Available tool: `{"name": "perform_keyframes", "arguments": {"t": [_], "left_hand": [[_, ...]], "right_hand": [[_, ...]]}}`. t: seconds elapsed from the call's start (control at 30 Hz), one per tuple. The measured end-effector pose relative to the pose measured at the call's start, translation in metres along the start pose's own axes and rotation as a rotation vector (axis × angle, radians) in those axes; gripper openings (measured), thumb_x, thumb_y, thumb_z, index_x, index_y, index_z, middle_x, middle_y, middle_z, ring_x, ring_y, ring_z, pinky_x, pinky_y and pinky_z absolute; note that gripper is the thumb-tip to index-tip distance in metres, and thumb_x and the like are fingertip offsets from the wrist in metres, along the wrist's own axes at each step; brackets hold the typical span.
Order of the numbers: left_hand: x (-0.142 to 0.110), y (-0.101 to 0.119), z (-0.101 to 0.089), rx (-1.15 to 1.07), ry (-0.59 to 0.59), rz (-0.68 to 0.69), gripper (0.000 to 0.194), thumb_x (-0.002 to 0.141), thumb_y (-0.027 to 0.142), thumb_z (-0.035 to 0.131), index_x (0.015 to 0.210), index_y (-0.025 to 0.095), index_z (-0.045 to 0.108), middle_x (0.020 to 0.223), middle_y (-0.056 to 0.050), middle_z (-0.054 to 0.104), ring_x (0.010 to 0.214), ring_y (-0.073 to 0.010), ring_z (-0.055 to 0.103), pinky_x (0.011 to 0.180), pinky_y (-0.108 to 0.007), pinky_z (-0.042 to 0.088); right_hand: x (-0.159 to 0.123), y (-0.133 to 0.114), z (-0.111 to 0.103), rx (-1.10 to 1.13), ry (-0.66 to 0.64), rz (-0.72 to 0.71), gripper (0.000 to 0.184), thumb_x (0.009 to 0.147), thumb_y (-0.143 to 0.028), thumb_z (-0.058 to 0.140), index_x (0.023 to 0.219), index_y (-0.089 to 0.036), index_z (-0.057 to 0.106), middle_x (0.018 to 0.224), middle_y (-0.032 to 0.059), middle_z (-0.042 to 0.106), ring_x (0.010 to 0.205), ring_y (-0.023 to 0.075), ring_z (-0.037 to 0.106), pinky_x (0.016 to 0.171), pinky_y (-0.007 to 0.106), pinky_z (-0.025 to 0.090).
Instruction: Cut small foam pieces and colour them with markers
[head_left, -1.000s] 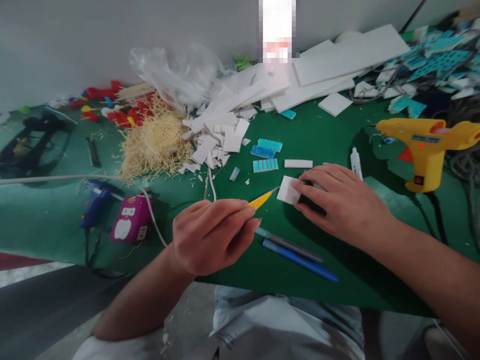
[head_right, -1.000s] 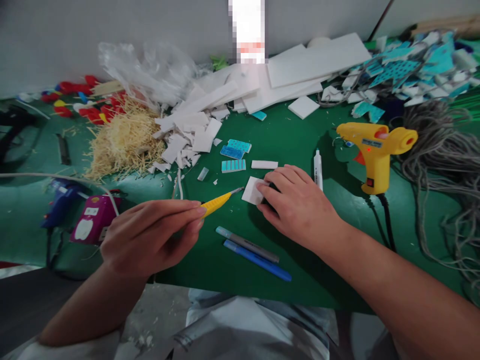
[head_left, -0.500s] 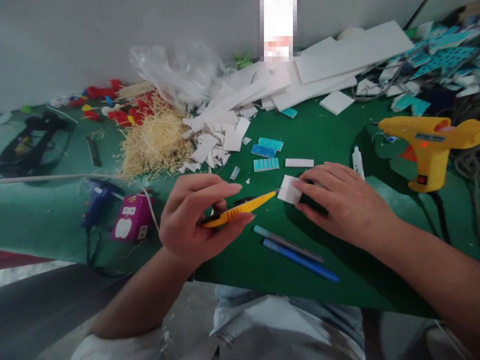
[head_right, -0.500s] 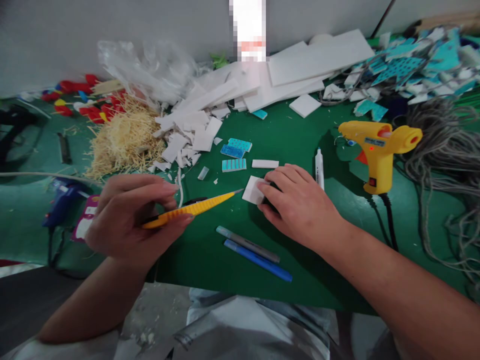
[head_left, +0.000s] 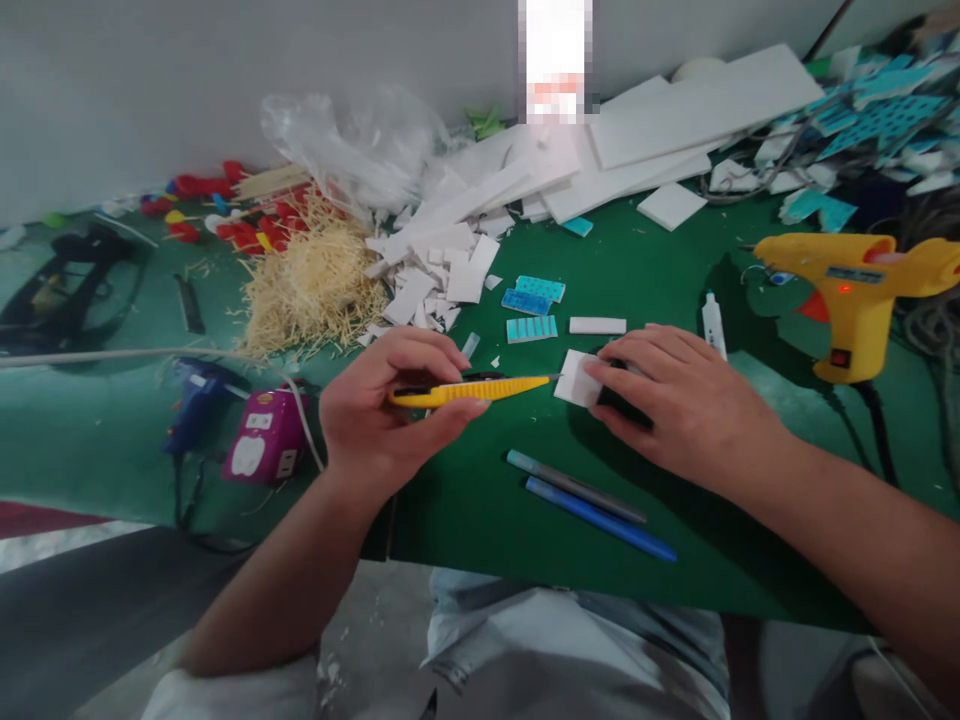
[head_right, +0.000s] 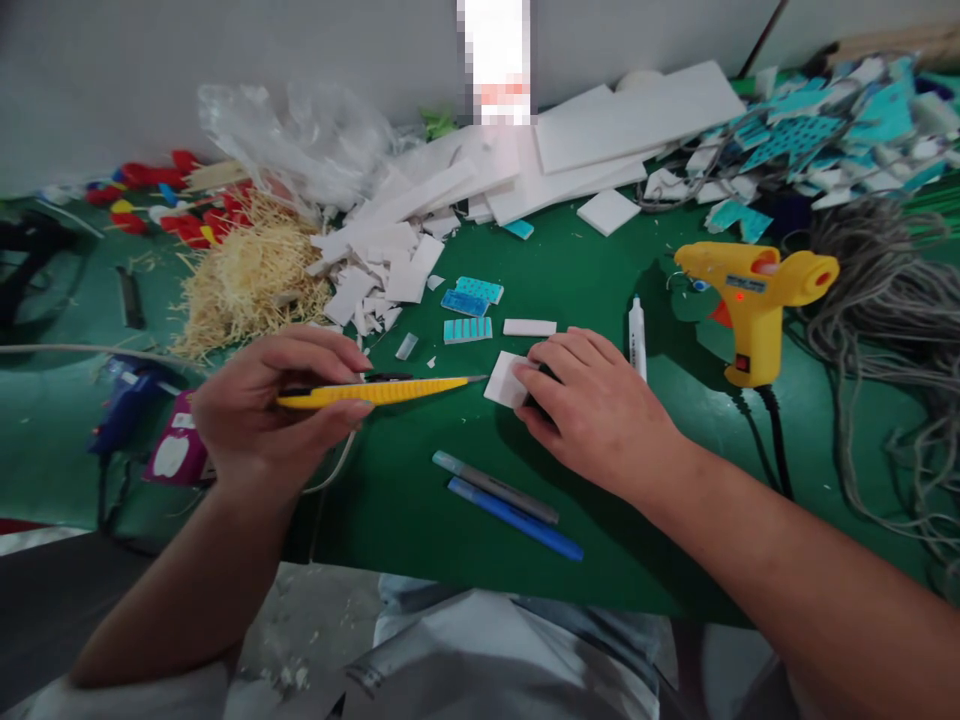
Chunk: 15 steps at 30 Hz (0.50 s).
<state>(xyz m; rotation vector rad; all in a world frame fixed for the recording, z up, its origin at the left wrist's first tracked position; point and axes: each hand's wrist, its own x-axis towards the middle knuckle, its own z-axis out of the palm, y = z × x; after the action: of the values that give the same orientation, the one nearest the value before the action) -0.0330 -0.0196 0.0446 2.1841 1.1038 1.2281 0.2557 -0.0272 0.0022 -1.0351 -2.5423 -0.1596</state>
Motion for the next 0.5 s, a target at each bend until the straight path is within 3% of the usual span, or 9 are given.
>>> {"name": "perform_keyframes", "arguments": {"t": [0.07, 0.2, 0.27, 0.4, 0.5], "left_hand": [[0.0, -0.007, 0.004, -0.046, 0.059, 0.082, 0.017, 0.09, 0.028, 0.081, 0.088, 0.021, 0.066, 0.084, 0.001, 0.071, 0.076, -0.0133, 0.069, 0.06, -0.026, 0.061], [-0.005, -0.012, 0.013, -0.045, 0.032, -0.099, 0.01, 0.093, 0.028, 0.073, 0.098, 0.024, 0.065, 0.092, -0.003, 0.073, 0.076, -0.0165, 0.071, 0.057, -0.029, 0.063], [-0.006, -0.013, 0.016, 0.008, -0.011, -0.114, 0.014, 0.094, 0.03, 0.069, 0.105, 0.024, 0.064, 0.096, -0.002, 0.074, 0.076, -0.0164, 0.071, 0.06, -0.03, 0.064], [-0.002, -0.011, 0.019, 0.103, -0.019, 0.0, 0.008, 0.094, 0.03, 0.068, 0.1, 0.026, 0.068, 0.095, -0.001, 0.074, 0.086, -0.0186, 0.07, 0.071, -0.034, 0.064], [0.001, -0.009, 0.02, 0.082, -0.019, 0.058, 0.006, 0.093, 0.026, 0.067, 0.098, 0.026, 0.066, 0.088, 0.0, 0.072, 0.075, -0.0152, 0.067, 0.065, -0.03, 0.06]], "right_hand": [[0.0, 0.0, 0.001, 0.0, -0.008, -0.002, 0.024, 0.1, -0.027, 0.058, 0.114, -0.013, 0.073, 0.108, 0.0151, 0.076, 0.101, 0.0291, 0.07, 0.097, 0.048, 0.056], [-0.001, -0.001, 0.002, 0.011, -0.003, 0.021, 0.023, 0.1, -0.027, 0.058, 0.114, -0.016, 0.073, 0.109, 0.0143, 0.076, 0.102, 0.029, 0.069, 0.098, 0.05, 0.055], [-0.001, -0.001, 0.002, 0.013, 0.002, 0.03, 0.023, 0.1, -0.027, 0.058, 0.114, -0.017, 0.073, 0.108, 0.014, 0.076, 0.103, 0.0288, 0.069, 0.098, 0.049, 0.054], [0.0, -0.001, 0.0, 0.022, 0.001, 0.016, 0.022, 0.1, -0.026, 0.058, 0.114, -0.017, 0.073, 0.107, 0.0138, 0.076, 0.101, 0.0286, 0.069, 0.096, 0.049, 0.055], [0.0, 0.001, -0.001, 0.019, 0.007, -0.003, 0.022, 0.1, -0.025, 0.058, 0.113, -0.015, 0.073, 0.106, 0.0144, 0.076, 0.101, 0.0283, 0.07, 0.095, 0.047, 0.056]]}}
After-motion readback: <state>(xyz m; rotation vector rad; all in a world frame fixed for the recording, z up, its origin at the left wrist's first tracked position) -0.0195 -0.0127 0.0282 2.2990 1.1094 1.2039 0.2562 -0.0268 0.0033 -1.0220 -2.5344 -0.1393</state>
